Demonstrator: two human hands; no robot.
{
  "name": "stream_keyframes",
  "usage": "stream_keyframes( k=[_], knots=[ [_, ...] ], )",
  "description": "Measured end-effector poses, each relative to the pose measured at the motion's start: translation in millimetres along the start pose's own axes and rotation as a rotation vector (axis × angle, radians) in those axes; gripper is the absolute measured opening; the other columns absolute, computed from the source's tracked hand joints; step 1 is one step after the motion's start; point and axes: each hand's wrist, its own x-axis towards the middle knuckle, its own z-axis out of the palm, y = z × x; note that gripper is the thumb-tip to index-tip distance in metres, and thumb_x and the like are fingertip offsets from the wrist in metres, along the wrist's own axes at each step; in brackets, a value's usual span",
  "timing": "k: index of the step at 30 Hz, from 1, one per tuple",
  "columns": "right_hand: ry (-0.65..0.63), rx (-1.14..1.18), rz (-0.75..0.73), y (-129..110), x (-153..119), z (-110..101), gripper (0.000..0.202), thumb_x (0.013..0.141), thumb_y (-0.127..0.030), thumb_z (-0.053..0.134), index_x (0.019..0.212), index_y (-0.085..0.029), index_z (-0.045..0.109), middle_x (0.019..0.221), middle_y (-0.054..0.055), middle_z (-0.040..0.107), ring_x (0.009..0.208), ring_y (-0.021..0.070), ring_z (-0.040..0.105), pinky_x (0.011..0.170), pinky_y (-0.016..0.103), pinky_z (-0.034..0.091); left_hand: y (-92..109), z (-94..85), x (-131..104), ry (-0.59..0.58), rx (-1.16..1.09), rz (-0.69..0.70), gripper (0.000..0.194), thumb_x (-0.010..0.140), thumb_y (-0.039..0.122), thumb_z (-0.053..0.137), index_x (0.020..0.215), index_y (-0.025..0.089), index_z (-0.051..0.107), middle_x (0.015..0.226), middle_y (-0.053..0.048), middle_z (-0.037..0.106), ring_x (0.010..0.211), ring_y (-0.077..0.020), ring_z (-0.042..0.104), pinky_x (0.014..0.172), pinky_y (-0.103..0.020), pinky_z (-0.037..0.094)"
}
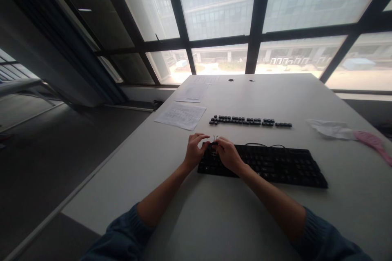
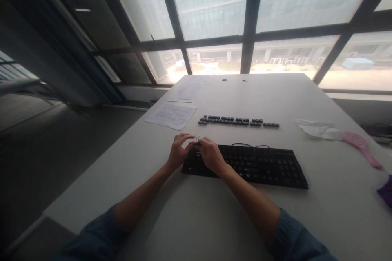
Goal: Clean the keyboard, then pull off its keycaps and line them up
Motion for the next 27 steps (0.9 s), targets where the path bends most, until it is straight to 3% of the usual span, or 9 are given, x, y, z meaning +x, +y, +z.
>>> stream_keyframes(
  k=[5,10,15,19,27],
  knots=[
    [-0.068,-0.015,-0.037,0,-2,2,0.017,0.093,-0.022,0.054,0.079,-0.021,0.062,0.081,0.003,0.058,0.071,0.0165,0.054,0.069,0.027,0.041,-2,2.9,0,-0.025,-0.001,-0.005,0.016,0.092,0.028,0.061,0.104,0.025,0.071,0.105,-0.005,0.069,0.103,-0.0236,0.059,0.094,-0.040,0.048],
    [-0.116,-0.098,-0.068,1,-6,2,0.015,0.093,-0.022,0.056,0.082,-0.022,0.067,0.081,0.003,0.060,0.072,0.0166,0.055,0.069,0.027,0.041,-1,1.5,-1,-0.073,-0.035,0.040,0.020,0.089,0.015,0.056,0.100,0.024,0.070,0.102,-0.004,0.069,0.102,-0.0224,0.059,0.093,-0.039,0.049],
    [-0.064,-0.133,-0.053,1,-8,1,0.017,0.094,-0.024,0.056,0.081,-0.021,0.066,0.078,0.003,0.062,0.071,0.0174,0.056,0.068,0.028,0.040,5,-6.2,-1,-0.265,-0.102,0.104,0.021,0.083,0.010,0.056,0.092,0.024,0.067,0.094,-0.003,0.067,0.095,-0.0219,0.059,0.090,-0.037,0.050],
    [-0.025,-0.098,-0.008,3,-8,1,0.018,0.093,-0.024,0.057,0.078,-0.020,0.064,0.078,0.003,0.065,0.072,0.0173,0.058,0.070,0.028,0.042,8,-10.0,-1,-0.427,-0.093,0.165,0.008,0.084,0.021,0.064,0.091,0.023,0.067,0.092,-0.005,0.066,0.093,-0.0225,0.058,0.086,-0.036,0.051],
    [-0.003,-0.026,-0.025,11,-7,3,0.015,0.091,-0.020,0.058,0.079,-0.020,0.067,0.078,0.003,0.067,0.071,0.0174,0.060,0.069,0.027,0.044,2,-5.7,-1,-0.414,-0.154,0.151,0.010,0.080,0.027,0.078,0.085,0.021,0.072,0.086,-0.003,0.066,0.089,-0.0206,0.058,0.083,-0.033,0.049]
  ],
)
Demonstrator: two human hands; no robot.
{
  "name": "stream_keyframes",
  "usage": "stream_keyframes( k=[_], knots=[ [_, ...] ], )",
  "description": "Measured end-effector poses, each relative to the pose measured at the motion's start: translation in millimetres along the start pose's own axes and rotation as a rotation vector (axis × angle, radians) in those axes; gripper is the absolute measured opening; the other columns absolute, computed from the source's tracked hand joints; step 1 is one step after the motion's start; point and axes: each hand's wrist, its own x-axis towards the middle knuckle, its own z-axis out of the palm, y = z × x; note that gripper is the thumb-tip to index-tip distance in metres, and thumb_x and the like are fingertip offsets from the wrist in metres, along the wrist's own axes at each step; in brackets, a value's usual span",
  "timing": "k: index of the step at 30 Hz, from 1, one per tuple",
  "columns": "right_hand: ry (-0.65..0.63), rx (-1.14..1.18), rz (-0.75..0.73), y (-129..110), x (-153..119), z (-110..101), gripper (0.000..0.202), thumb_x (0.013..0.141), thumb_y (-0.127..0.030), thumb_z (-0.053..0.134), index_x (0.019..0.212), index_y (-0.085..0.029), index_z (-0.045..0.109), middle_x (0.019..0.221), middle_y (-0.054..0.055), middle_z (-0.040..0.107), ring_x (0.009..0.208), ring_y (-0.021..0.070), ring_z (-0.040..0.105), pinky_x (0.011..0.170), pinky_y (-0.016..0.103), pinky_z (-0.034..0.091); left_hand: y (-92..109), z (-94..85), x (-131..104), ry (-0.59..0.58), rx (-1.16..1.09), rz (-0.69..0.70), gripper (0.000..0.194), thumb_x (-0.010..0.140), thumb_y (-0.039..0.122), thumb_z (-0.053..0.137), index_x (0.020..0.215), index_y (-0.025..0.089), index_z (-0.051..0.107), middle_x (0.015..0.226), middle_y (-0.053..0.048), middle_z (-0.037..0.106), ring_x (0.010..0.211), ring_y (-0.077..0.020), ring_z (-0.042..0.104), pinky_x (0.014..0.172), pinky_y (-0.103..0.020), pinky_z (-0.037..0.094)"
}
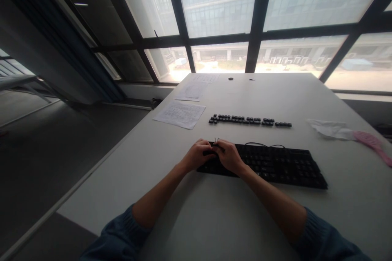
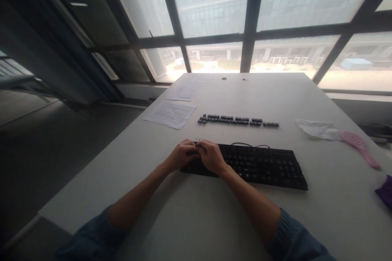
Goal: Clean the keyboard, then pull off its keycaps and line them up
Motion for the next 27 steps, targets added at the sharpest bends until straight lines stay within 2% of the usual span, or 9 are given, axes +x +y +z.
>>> stream_keyframes(
  k=[4,7,13,17,20,23,27],
  knots=[
    [0.022,0.031,-0.001,-1,1,-1,0.016,0.090,-0.020,0.058,0.077,-0.020,0.067,0.076,0.003,0.067,0.071,0.0175,0.060,0.069,0.028,0.044,1,4.4,-1,0.053,-0.004,-0.022,0.008,0.079,0.025,0.079,0.084,0.021,0.073,0.085,-0.003,0.068,0.089,-0.0210,0.060,0.083,-0.034,0.050],
    [0.085,0.066,0.048,-3,3,-3,0.017,0.089,-0.022,0.058,0.074,-0.019,0.065,0.071,0.001,0.065,0.067,0.0169,0.059,0.067,0.028,0.044,2,7.1,-1,0.069,-0.020,-0.028,0.008,0.083,0.024,0.075,0.090,0.022,0.073,0.089,-0.003,0.068,0.089,-0.0195,0.062,0.083,-0.033,0.051],
    [0.138,0.136,0.086,-3,4,-4,0.018,0.090,-0.026,0.057,0.074,-0.019,0.063,0.071,0.001,0.064,0.069,0.0171,0.058,0.067,0.028,0.044,2,11.8,-3,0.152,0.021,0.031,0.011,0.087,0.024,0.070,0.098,0.022,0.070,0.096,-0.004,0.069,0.093,-0.0196,0.062,0.086,-0.033,0.052],
    [0.179,0.064,0.088,-3,4,-3,0.022,0.091,-0.029,0.057,0.071,-0.019,0.061,0.069,0.001,0.062,0.066,0.0165,0.055,0.066,0.028,0.042,2,14.4,-3,0.206,0.018,0.059,0.013,0.089,0.022,0.068,0.102,0.023,0.068,0.097,-0.004,0.069,0.096,-0.0199,0.062,0.088,-0.034,0.052],
    [0.223,0.051,0.135,-4,5,-3,0.023,0.091,-0.032,0.057,0.072,-0.019,0.061,0.068,0.001,0.062,0.065,0.0165,0.056,0.065,0.028,0.042,2,14.9,-4,0.231,-0.020,0.037,0.021,0.089,0.027,0.069,0.109,0.023,0.064,0.097,-0.004,0.069,0.093,-0.0194,0.063,0.086,-0.034,0.053],
    [0.253,0.136,0.220,-4,6,-3,0.026,0.093,-0.035,0.055,0.073,-0.019,0.061,0.067,0.002,0.064,0.063,0.0166,0.059,0.062,0.027,0.044,1,15.3,-4,0.213,-0.037,0.050,0.020,0.090,0.029,0.068,0.108,0.023,0.064,0.098,-0.005,0.068,0.094,-0.0198,0.063,0.086,-0.035,0.053],
    [0.275,0.184,0.262,-4,8,-5,0.028,0.091,-0.038,0.056,0.071,-0.019,0.059,0.063,0.001,0.063,0.060,0.0161,0.058,0.058,0.026,0.044,1,16.0,-3,0.166,-0.018,0.132,0.012,0.092,0.022,0.063,0.104,0.024,0.067,0.103,-0.005,0.067,0.100,-0.0201,0.061,0.090,-0.036,0.052]
  ],
)
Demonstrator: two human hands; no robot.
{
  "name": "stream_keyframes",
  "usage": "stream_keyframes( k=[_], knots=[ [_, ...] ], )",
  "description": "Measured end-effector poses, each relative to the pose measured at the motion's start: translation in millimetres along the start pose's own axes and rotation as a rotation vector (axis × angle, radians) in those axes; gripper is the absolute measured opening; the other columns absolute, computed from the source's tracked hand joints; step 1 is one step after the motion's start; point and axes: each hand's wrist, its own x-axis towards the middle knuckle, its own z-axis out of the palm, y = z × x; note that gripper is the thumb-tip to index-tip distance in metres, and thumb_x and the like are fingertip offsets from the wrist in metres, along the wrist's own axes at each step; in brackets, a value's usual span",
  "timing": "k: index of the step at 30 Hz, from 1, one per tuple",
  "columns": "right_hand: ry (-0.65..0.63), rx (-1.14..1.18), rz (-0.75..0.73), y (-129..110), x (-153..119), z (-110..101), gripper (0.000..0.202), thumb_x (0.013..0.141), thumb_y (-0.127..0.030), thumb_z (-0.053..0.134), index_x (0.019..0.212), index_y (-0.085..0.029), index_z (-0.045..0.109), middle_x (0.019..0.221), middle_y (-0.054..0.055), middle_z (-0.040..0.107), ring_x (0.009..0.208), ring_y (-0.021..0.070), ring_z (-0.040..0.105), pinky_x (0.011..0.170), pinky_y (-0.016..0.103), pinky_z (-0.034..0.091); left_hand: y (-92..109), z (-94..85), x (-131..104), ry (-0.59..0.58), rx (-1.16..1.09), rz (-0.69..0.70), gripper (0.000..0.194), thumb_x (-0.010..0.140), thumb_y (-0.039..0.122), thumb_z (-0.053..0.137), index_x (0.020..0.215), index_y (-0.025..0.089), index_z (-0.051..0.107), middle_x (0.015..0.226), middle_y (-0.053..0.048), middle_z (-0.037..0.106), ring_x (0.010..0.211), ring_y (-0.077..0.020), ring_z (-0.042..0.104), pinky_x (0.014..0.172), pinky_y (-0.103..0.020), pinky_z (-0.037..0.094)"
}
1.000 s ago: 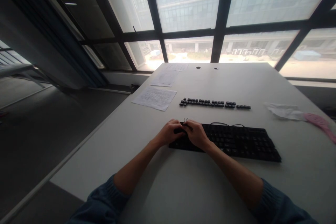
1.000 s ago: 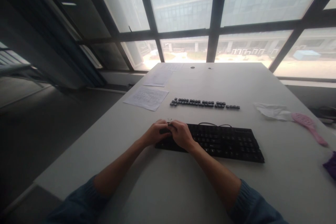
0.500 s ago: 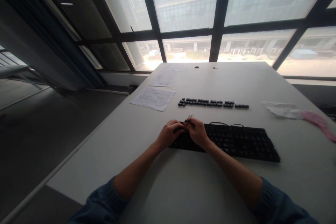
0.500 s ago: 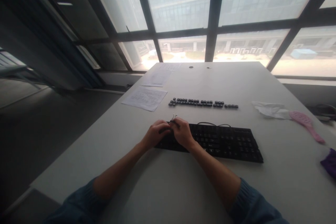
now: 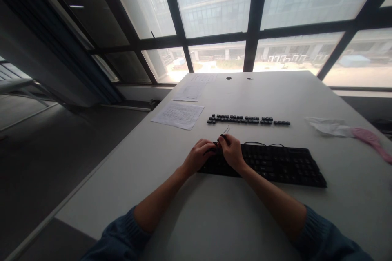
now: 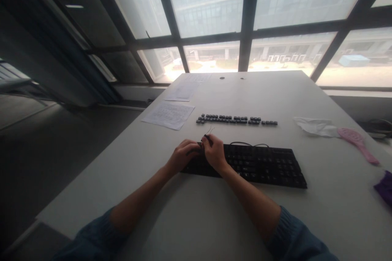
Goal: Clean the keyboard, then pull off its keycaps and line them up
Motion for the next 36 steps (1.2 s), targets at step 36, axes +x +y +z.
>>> stream_keyframes(
  k=[36],
  knots=[
    [-0.021,-0.013,0.023,4,2,0,0.029,0.093,-0.038,0.055,0.072,-0.019,0.059,0.064,0.001,0.063,0.059,0.0159,0.057,0.059,0.027,0.043,-110,31.9,114,0.065,0.457,-0.031,0.014,0.077,0.034,0.080,0.089,0.026,0.080,0.097,-0.008,0.058,0.099,-0.0268,0.049,0.089,-0.042,0.041]
  ],
)
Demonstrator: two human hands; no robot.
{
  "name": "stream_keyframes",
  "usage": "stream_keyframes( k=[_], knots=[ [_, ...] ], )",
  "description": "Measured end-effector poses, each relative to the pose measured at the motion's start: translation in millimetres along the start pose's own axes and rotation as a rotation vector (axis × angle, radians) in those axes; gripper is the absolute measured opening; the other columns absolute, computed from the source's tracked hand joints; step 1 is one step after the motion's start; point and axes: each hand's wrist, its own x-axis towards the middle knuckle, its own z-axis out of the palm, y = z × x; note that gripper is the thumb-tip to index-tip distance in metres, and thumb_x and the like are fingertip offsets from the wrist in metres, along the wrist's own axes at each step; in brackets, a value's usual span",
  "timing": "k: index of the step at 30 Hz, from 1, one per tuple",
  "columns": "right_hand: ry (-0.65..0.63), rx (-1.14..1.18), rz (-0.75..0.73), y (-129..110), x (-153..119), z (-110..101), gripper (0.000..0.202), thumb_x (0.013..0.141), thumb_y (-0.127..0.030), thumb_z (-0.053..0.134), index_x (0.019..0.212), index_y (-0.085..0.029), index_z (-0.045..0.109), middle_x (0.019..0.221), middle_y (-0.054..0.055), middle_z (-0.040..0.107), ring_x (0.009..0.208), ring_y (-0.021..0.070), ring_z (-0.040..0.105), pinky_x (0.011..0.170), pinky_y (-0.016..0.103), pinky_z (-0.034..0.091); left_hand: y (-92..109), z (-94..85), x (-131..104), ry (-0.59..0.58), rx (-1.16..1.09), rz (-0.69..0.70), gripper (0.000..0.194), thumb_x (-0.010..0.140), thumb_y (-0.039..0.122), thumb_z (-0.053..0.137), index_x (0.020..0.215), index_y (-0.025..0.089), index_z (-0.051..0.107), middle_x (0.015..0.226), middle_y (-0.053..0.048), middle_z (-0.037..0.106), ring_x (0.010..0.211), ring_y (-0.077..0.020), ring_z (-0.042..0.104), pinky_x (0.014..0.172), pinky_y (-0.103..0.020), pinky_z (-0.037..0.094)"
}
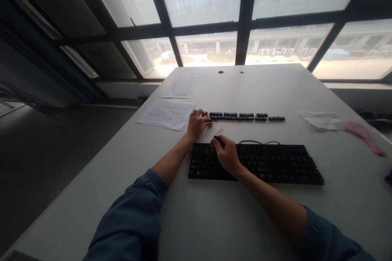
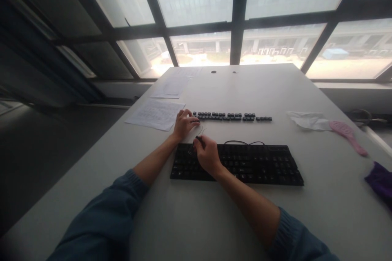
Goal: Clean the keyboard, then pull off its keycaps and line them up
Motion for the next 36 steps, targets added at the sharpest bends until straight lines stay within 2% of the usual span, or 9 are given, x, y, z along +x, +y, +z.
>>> stream_keyframes(
  k=[9,15,21,27,31,36],
  knots=[
    [-0.015,0.011,0.004,1,0,1,0.028,0.094,-0.039,0.055,0.074,-0.019,0.059,0.066,0.002,0.064,0.060,0.0162,0.058,0.060,0.027,0.045,-2,2.7,0,0.007,-0.018,-0.029,0.016,0.076,0.034,0.081,0.088,0.026,0.080,0.099,-0.008,0.058,0.102,-0.0276,0.049,0.093,-0.044,0.042],
    [-0.024,0.007,0.004,4,0,1,0.028,0.094,-0.041,0.055,0.076,-0.020,0.059,0.066,0.002,0.064,0.061,0.0166,0.059,0.059,0.027,0.045,-2,1.0,1,0.022,-0.030,-0.033,0.023,0.075,0.034,0.081,0.096,0.024,0.078,0.100,-0.008,0.057,0.102,-0.0278,0.050,0.093,-0.043,0.044],
    [-0.042,0.021,0.009,0,0,0,0.027,0.093,-0.039,0.055,0.075,-0.019,0.059,0.065,0.002,0.064,0.060,0.0164,0.059,0.060,0.027,0.045,0,-1.6,1,0.024,-0.026,-0.031,0.018,0.076,0.033,0.081,0.090,0.023,0.077,0.099,-0.008,0.058,0.101,-0.0277,0.050,0.093,-0.043,0.045],
    [-0.028,0.058,-0.005,2,0,1,0.027,0.092,-0.040,0.056,0.076,-0.019,0.061,0.066,0.002,0.064,0.061,0.0166,0.059,0.060,0.028,0.046,0,-3.1,1,0.060,-0.051,-0.072,0.022,0.076,0.038,0.081,0.092,0.023,0.077,0.097,-0.008,0.058,0.100,-0.0274,0.050,0.094,-0.043,0.044],
    [0.006,0.127,-0.006,5,1,2,0.026,0.091,-0.041,0.056,0.078,-0.020,0.060,0.068,0.002,0.064,0.064,0.0173,0.061,0.062,0.028,0.048,1,-14.7,-6,0.158,-0.092,-0.138,0.023,0.083,0.044,0.074,0.093,0.023,0.077,0.096,-0.007,0.058,0.097,-0.0242,0.051,0.094,-0.039,0.044],
    [-0.050,0.065,-0.038,0,2,-3,0.020,0.091,-0.036,0.056,0.080,-0.020,0.062,0.068,0.001,0.064,0.063,0.0170,0.059,0.063,0.028,0.046,19,-45.8,-30,0.231,-0.151,-0.182,0.021,0.091,0.041,0.064,0.092,0.022,0.075,0.091,-0.005,0.059,0.095,-0.0220,0.054,0.093,-0.039,0.043]
  ],
)
